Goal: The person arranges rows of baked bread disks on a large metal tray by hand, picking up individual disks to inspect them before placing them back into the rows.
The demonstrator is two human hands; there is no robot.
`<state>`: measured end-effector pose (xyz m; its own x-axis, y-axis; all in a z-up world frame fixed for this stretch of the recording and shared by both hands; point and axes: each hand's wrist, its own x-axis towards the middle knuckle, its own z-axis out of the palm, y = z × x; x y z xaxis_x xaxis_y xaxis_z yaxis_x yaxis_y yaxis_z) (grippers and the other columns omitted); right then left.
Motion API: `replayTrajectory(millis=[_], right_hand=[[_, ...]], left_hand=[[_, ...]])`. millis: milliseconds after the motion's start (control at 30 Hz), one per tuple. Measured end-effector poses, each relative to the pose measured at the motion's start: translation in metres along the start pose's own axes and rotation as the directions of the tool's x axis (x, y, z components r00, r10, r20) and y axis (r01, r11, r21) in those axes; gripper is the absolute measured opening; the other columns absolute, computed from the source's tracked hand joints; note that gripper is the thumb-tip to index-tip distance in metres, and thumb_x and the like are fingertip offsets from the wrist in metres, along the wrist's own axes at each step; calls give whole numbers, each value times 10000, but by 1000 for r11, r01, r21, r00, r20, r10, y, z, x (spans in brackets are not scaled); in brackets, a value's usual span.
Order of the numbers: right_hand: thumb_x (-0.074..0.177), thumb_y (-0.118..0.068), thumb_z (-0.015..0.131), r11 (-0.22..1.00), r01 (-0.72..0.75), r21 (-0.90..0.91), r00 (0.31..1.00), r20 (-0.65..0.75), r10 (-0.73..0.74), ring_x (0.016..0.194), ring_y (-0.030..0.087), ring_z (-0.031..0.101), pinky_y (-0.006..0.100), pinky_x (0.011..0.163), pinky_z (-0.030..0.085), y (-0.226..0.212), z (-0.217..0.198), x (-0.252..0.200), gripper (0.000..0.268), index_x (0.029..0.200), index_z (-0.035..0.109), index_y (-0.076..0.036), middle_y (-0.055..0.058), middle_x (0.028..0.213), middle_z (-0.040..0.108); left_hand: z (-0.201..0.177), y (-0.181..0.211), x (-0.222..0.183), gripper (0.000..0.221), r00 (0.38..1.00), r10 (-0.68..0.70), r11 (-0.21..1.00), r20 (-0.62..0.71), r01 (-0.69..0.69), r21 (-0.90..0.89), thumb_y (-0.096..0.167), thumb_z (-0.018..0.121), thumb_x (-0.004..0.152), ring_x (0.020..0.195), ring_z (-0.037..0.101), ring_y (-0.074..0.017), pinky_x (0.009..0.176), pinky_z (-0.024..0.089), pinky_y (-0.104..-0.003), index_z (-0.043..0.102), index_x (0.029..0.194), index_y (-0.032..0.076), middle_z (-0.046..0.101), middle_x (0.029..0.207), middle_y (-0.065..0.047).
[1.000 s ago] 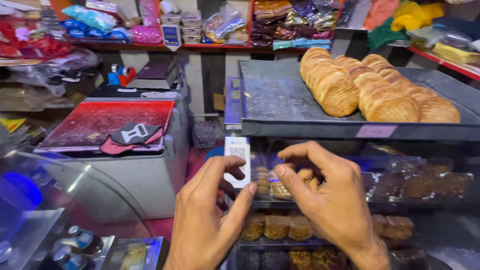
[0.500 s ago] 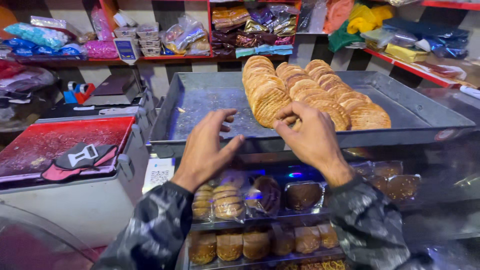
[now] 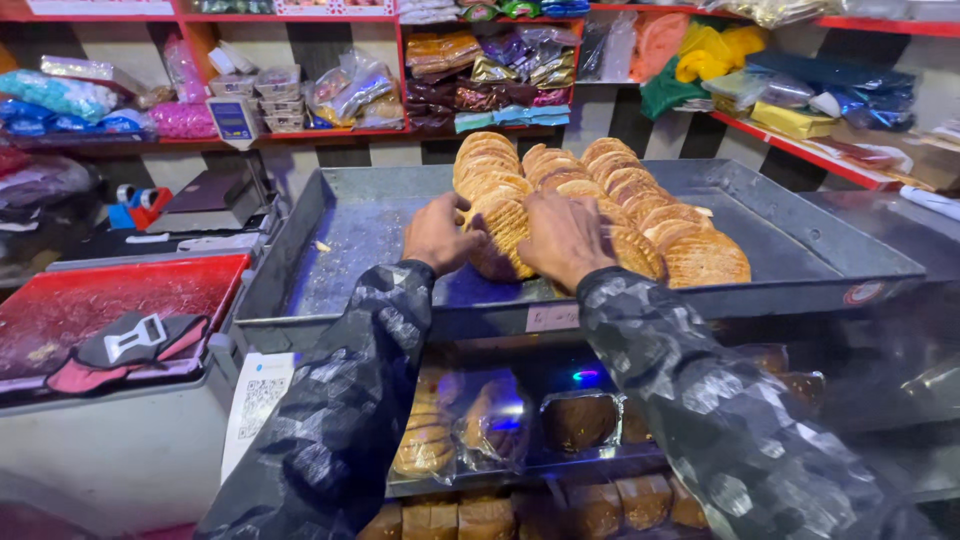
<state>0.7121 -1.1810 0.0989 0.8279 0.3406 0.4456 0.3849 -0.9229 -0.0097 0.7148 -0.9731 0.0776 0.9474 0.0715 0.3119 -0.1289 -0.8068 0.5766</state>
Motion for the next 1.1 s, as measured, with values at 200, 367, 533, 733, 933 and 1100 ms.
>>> replayTrajectory(millis=[200,367,533,733,933,1100], right_hand=[[755,-268,687,998,-29,50,998,-58,32,1067,401,715,601,1181,222,-6,22,5,502,1205,615,-57,157,1286,608],[767,-263,697,997,-57,44,998,-35,58,1093,411,713,558,1182,243,-10,17,7,521,1237,591,-63,153,1305,595],[787,-274,759,996,-89,6,996,-21,89,1103,403,713,545,1196,236,-17,16,6,561,1274,564,-76,150,1317,583],[762,-209,732,992,-118,53,993,6,118,1113,404,707,529,1186,240,-13,18,10,560,1285,562,-104,121,1300,583],[757,-203,735,991,-122,58,993,4,122,1116,406,703,529,1171,265,-19,9,5,548,1275,575,-122,113,1282,596],[748,-202,752,995,-78,69,997,-16,80,1138,424,689,524,1156,306,-25,-3,1,543,1259,580,-134,111,1265,585]], left_hand=[[20,-6,16,515,998,-52,999,21,53,-8,463,817,715,1249,650,-230,1059,522,-428,690,1191,311,756,1181,39],[13,-3,20,405,995,-96,995,35,96,15,441,830,718,1251,646,-235,1076,517,-400,729,1093,325,756,1172,36],[18,-7,23,439,992,-120,993,48,120,5,456,857,682,1212,669,-210,1058,534,-387,722,1084,345,764,1104,65],[7,1,16,401,986,-147,988,81,150,-28,403,867,691,1243,651,-212,1098,506,-376,716,1056,334,769,1102,76],[7,-2,17,409,982,-167,985,90,170,-25,378,885,654,1212,665,-182,1082,516,-370,716,1026,354,769,1071,110],[-4,1,13,384,982,-150,986,117,157,-52,321,891,644,1228,664,-209,1075,508,-390,732,992,287,781,1086,76]])
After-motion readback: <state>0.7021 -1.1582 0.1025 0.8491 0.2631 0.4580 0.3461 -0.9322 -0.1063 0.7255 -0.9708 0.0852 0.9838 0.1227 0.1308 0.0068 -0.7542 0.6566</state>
